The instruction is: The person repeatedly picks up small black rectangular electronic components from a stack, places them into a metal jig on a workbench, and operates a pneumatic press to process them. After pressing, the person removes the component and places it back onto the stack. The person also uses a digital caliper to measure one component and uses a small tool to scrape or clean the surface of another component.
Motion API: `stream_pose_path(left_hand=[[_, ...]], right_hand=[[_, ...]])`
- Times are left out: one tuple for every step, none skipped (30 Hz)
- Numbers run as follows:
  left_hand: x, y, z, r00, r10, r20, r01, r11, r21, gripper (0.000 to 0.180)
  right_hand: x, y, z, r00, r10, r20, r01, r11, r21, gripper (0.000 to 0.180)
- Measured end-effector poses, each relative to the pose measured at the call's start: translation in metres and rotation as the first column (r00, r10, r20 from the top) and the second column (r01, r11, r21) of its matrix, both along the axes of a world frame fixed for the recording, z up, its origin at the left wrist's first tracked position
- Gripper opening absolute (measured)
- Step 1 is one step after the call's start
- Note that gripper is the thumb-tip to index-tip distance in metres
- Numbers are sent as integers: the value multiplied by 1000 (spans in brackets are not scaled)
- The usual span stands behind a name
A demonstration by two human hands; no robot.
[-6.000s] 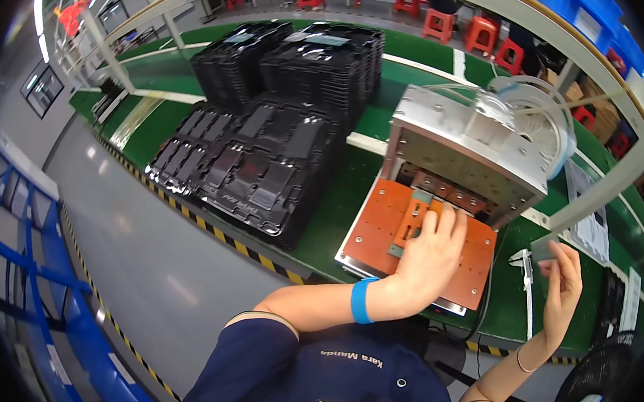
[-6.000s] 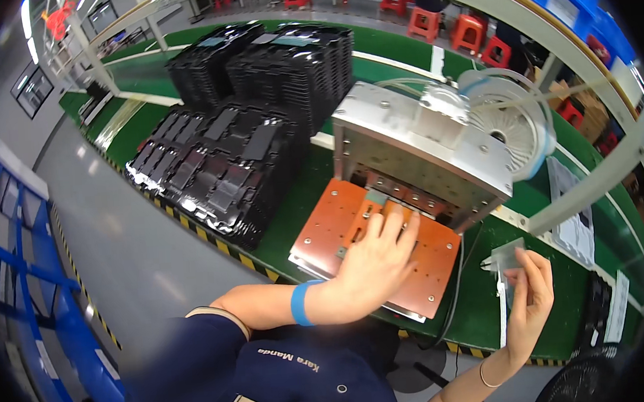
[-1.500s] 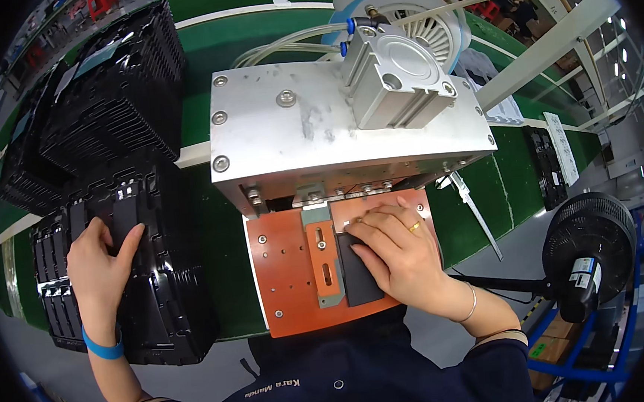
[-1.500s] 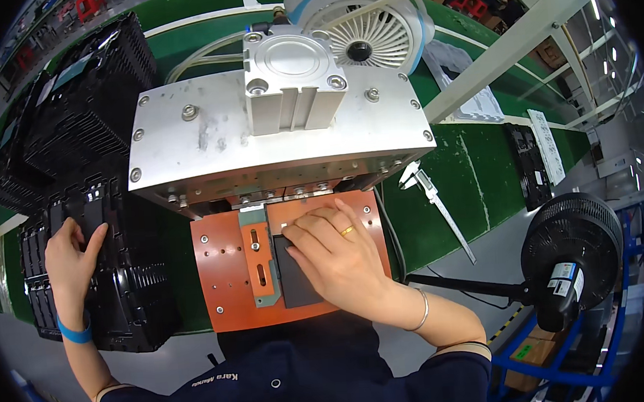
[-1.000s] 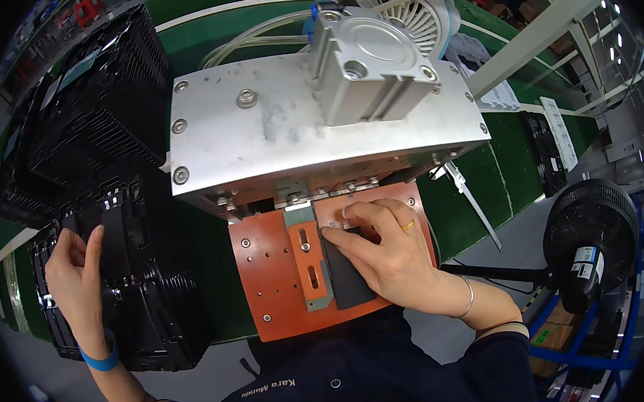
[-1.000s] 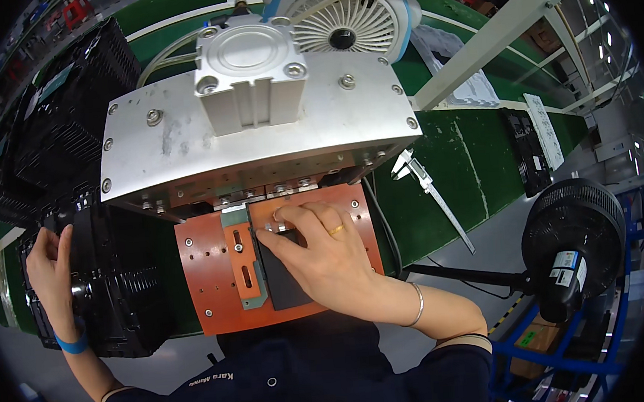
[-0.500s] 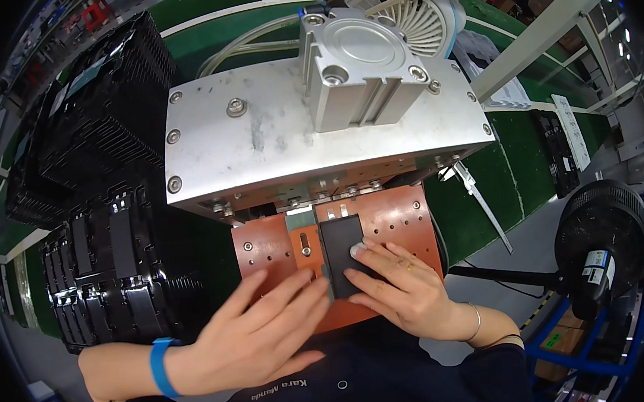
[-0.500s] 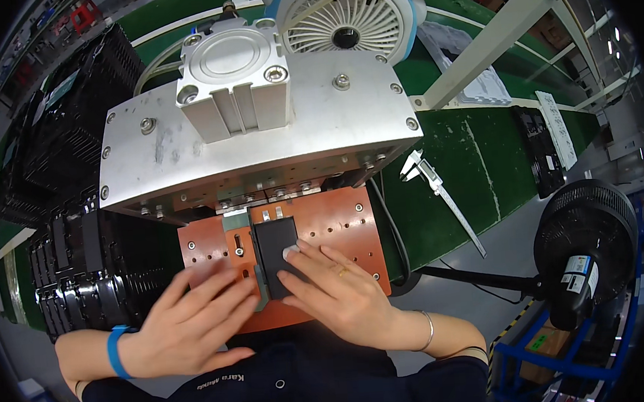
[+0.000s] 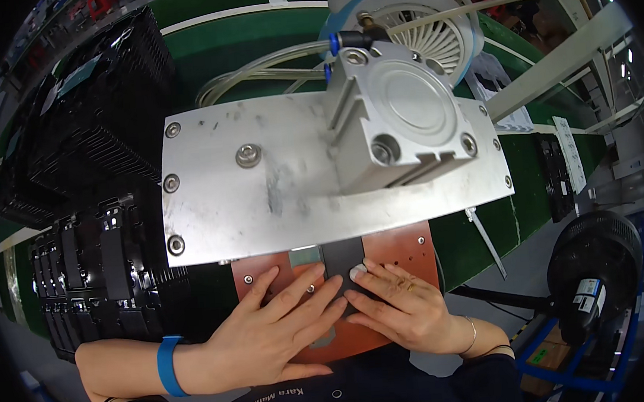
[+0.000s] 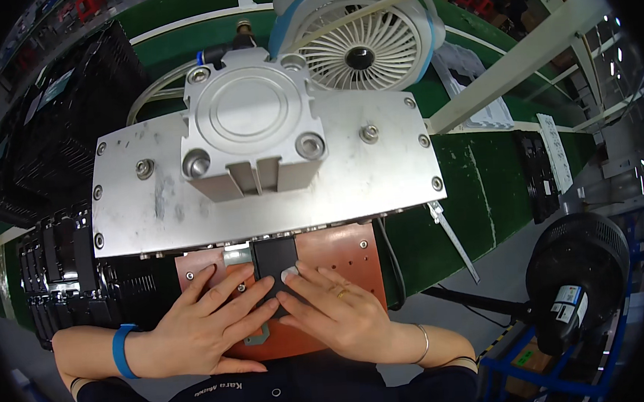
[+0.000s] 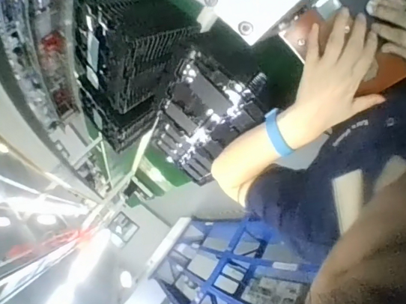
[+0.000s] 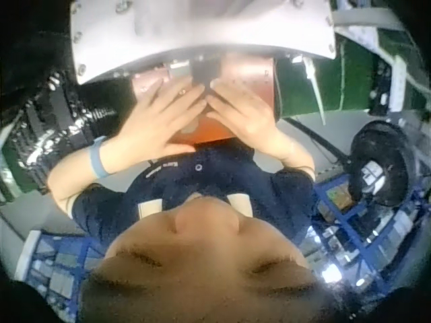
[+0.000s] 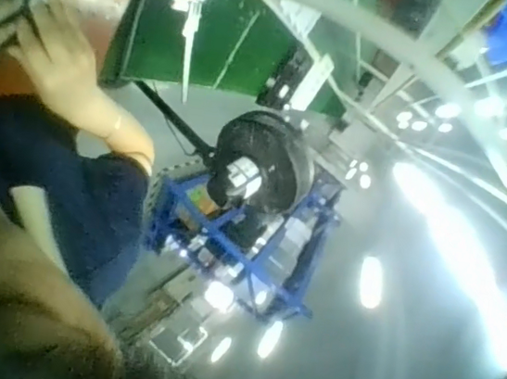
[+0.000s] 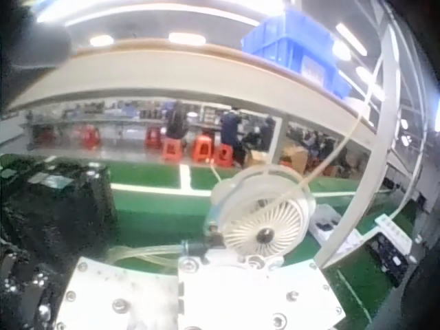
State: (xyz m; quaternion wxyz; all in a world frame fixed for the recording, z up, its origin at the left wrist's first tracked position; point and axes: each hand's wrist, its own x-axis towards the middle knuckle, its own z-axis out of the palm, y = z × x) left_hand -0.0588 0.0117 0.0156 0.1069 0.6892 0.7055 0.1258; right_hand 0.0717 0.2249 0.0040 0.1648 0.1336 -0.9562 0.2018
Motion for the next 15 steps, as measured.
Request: stream_pose_path(left_hand=[[-1, 1, 1, 1000, -4, 0, 4, 1000, -10, 78], [-1, 1, 2, 1000, -7, 2, 7, 1000, -23, 80], [-1, 1, 3, 1000, -11, 4, 11, 999, -37, 81], [-1, 2, 2, 1000, -9, 7, 9, 999, -37, 80], [-1, 1, 2, 1000, -6, 8, 6, 999, -38, 79], [0, 1, 2, 1000, -3, 9, 4, 999, -40, 79], [0, 1, 3, 1000, -2, 9, 2, 999, -45, 78], [-1, 1, 4, 1000, -6, 8, 6, 999, -49, 77], [-1, 1, 5, 1000, -10, 8, 10, 999, -53, 77], [-1, 2, 6, 1000, -9, 9, 10, 998, -55, 76], [-1, 2, 6, 1000, -8, 8, 8, 998, -57, 76], [-1, 2, 7, 1000, -6, 7, 7, 998, -59, 75], [-1, 3, 7, 1000, -4, 14, 5, 998, -61, 75], [-1, 3, 8, 1000, -4, 20, 5, 998, -62, 75], [-1, 3, 8, 1000, -4, 26, 5, 998, -64, 74]], right_hand=[[0, 0, 0, 1000, -1, 1, 1, 1000, -5, 35], [0, 0, 0, 1000, -6, 5, 6, 1000, -4, 35], [-1, 0, 1, 1000, -11, 10, 11, 1000, -3, 34], [-1, 0, 1, 1000, -16, 14, 16, 1000, -1, 34], [-1, -1, 2, 1000, -15, 19, 15, 1000, -1, 34], [-2, -1, 2, 1000, -13, 25, 13, 1000, -1, 34], [-2, -1, 3, 999, -12, 30, 12, 1000, -1, 34], [-2, -1, 3, 999, -14, 30, 14, 1000, 1, 34], [-1, -1, 3, 999, -15, 30, 15, 1000, 3, 34], [-1, -2, 3, 999, -17, 30, 17, 1000, 5, 33], [-1, -2, 4, 999, -15, 29, 15, 1000, 12, 33], [-1, -2, 4, 999, -14, 29, 14, 1000, 20, 33], [-1, -1, 5, 1000, -13, 29, 12, 1000, 27, 33], [-2, -1, 6, 1000, -9, 30, 8, 999, 43, 32], [-2, -1, 7, 999, -5, 31, 3, 998, 59, 31]])
